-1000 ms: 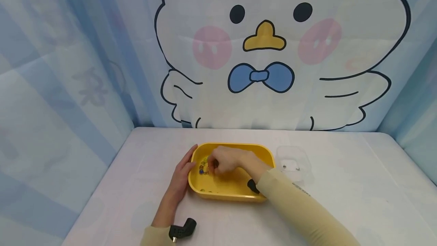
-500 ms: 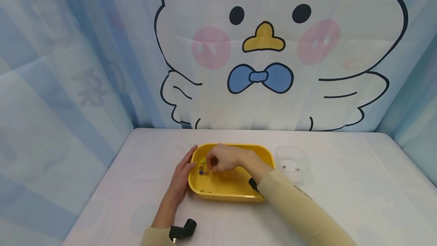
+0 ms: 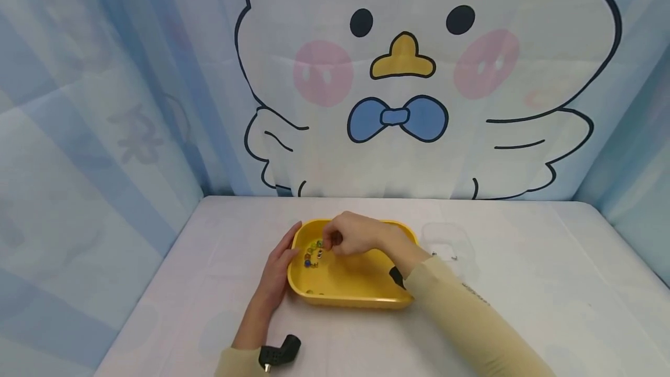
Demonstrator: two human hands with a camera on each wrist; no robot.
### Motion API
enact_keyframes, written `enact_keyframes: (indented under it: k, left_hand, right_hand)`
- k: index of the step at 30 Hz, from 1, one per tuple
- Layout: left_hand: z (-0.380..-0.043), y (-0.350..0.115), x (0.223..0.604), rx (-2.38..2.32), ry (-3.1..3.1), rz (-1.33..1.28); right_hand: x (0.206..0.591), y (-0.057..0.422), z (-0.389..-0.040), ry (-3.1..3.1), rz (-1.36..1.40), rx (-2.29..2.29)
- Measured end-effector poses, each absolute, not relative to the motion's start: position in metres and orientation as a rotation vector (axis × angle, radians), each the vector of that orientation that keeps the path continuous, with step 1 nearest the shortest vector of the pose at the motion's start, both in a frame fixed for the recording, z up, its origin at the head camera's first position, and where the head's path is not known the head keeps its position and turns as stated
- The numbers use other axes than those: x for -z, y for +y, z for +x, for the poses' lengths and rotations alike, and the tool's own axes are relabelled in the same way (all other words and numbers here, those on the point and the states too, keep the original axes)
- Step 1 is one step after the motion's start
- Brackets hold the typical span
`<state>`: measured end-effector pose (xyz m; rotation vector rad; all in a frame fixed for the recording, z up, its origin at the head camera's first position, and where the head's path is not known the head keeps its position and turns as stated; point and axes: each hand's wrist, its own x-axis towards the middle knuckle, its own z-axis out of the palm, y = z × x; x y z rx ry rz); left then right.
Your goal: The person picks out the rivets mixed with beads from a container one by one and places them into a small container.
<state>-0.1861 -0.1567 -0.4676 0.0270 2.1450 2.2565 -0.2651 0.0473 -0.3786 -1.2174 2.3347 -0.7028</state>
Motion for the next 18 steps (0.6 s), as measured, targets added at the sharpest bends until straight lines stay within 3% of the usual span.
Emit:
enact_keyframes:
  k: [18]
  left_hand:
    - [-0.187, -0.157, 0.469, -2.262, 2.144, 0.01]
  right_hand:
    - [0.359, 0.064, -0.258, 2.402, -1.234, 0.743]
